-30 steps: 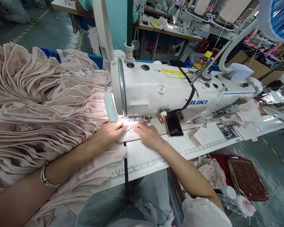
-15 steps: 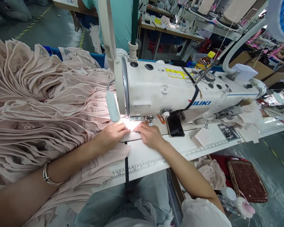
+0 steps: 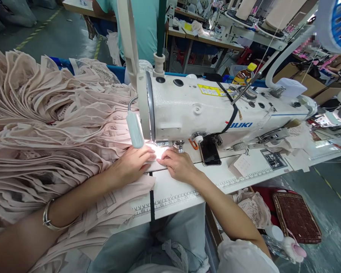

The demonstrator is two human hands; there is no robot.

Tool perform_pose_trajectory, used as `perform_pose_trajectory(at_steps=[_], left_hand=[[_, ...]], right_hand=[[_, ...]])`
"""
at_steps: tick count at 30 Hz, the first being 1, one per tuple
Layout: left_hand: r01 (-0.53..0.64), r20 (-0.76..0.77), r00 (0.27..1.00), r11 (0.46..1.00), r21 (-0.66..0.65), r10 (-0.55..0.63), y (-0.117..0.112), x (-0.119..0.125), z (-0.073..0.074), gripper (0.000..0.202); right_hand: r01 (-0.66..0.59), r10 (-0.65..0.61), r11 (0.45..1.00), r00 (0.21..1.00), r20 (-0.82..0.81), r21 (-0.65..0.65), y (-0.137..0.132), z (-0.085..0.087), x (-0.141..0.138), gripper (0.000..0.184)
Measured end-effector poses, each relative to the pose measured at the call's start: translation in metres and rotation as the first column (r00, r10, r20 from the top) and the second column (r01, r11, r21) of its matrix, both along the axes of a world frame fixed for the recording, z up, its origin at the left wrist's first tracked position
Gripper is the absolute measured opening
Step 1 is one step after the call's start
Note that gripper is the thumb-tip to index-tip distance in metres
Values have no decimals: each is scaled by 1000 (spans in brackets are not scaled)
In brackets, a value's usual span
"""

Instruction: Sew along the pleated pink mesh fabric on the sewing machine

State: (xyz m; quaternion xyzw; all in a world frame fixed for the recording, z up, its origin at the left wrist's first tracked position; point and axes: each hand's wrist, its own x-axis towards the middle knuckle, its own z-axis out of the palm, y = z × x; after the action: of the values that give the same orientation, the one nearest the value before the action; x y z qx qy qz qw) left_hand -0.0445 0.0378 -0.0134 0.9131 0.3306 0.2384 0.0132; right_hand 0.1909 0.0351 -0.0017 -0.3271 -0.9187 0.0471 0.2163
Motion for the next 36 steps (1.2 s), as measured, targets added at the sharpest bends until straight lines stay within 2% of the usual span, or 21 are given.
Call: perform_pose_trajectory(at_steps=[9,17,26,32,36], left_hand=[[6,-65,998,1000,8,-5,-2,0,4,22],[-34,-99,995,991,-131,21,0,0,3,28],[-91,-81,994,973,-214,75,3,3,-1,30],[-187,-80,981,967,-174,175,0,7,-1,31],[-179,-122,979,977,-119,164,0,9,1,28]], right_hand=[[-3,2,1000,998,61,20,1,-10,8,42],[40,-42,999,993,112,15,2,-8,6,49],[123,-116,992,977,181,-29,2,-5,-2,47],[220,-187,972,939,288,-87,2,1,-11,53],[259,-212,961,914,346,-95,1,3,-16,55]])
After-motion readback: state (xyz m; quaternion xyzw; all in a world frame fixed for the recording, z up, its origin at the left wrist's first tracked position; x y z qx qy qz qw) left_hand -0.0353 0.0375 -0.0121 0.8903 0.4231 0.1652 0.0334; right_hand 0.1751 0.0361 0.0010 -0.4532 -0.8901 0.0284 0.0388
